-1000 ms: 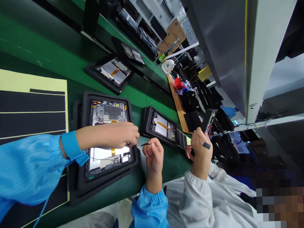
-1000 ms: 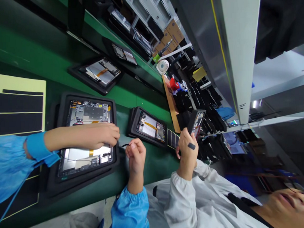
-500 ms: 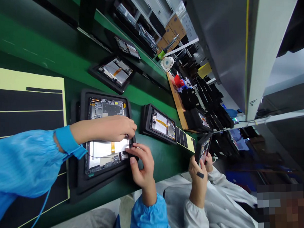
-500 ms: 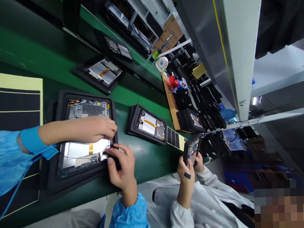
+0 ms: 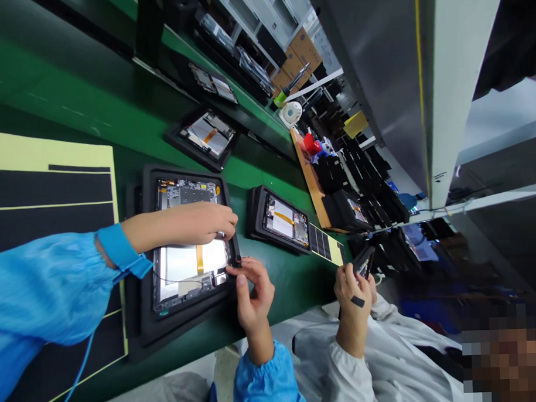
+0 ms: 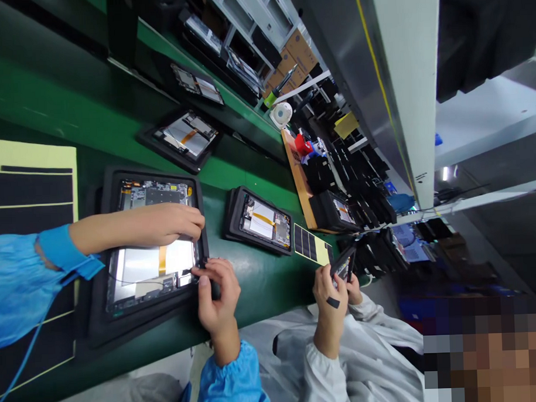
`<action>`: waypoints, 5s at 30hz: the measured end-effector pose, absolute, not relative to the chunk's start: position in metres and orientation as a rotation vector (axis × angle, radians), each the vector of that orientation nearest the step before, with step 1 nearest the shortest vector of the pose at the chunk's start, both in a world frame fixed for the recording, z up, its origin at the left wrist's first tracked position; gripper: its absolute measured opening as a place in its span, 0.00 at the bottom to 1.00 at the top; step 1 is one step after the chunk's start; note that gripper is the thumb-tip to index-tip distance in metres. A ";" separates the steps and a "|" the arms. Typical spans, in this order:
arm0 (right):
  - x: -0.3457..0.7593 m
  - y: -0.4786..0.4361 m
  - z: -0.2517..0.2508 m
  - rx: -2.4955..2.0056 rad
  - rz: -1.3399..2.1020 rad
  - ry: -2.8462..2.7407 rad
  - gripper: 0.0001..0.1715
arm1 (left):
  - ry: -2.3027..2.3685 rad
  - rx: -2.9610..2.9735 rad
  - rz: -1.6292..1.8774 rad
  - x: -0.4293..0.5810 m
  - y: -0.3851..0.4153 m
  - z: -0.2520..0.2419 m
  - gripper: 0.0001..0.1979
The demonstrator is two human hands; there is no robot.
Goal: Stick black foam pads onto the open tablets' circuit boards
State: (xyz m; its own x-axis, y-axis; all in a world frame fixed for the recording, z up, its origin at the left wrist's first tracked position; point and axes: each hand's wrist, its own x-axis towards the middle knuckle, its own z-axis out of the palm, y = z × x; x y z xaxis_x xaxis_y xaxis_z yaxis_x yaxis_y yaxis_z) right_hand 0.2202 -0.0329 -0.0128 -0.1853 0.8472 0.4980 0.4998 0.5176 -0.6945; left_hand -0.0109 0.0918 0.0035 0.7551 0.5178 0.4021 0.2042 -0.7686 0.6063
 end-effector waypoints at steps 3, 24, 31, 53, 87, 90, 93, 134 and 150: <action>0.223 -0.025 -0.006 -1.146 0.653 -1.790 0.09 | 0.557 2.414 0.779 -0.010 0.093 0.004 0.14; 0.221 0.021 0.019 -1.194 1.121 -1.716 0.19 | 0.701 2.587 0.705 -0.006 0.094 0.003 0.14; 0.213 0.059 0.029 -1.148 1.503 -1.786 0.24 | 0.729 2.584 0.690 -0.007 0.096 -0.001 0.15; 0.193 0.060 0.009 -1.432 0.803 -1.971 0.11 | 0.845 2.492 0.751 -0.007 0.099 -0.003 0.14; 0.193 0.019 0.009 -1.312 0.495 -2.000 0.11 | 0.814 2.478 0.702 -0.016 0.097 0.008 0.12; 0.187 0.042 0.015 -1.318 0.555 -2.120 0.12 | 0.875 2.452 0.715 -0.016 0.097 0.008 0.12; 0.187 0.059 0.021 -1.313 0.590 -2.242 0.11 | 0.877 2.444 0.711 -0.016 0.097 0.008 0.12; 0.198 0.072 0.028 -0.946 0.564 -2.580 0.10 | 0.824 2.395 0.728 -0.013 0.103 -0.004 0.10; 0.200 0.075 0.025 -0.873 0.429 -2.568 0.08 | 0.820 2.379 0.736 -0.013 0.102 0.001 0.11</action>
State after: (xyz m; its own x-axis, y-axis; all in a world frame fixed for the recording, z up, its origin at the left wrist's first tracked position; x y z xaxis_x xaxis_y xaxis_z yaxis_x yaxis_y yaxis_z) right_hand 0.2004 0.0752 0.0251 -0.7284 0.6318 0.2650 0.5113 0.7587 -0.4036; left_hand -0.0132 0.1018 0.0015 0.6699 0.6697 0.3206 0.3906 -0.6851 0.6149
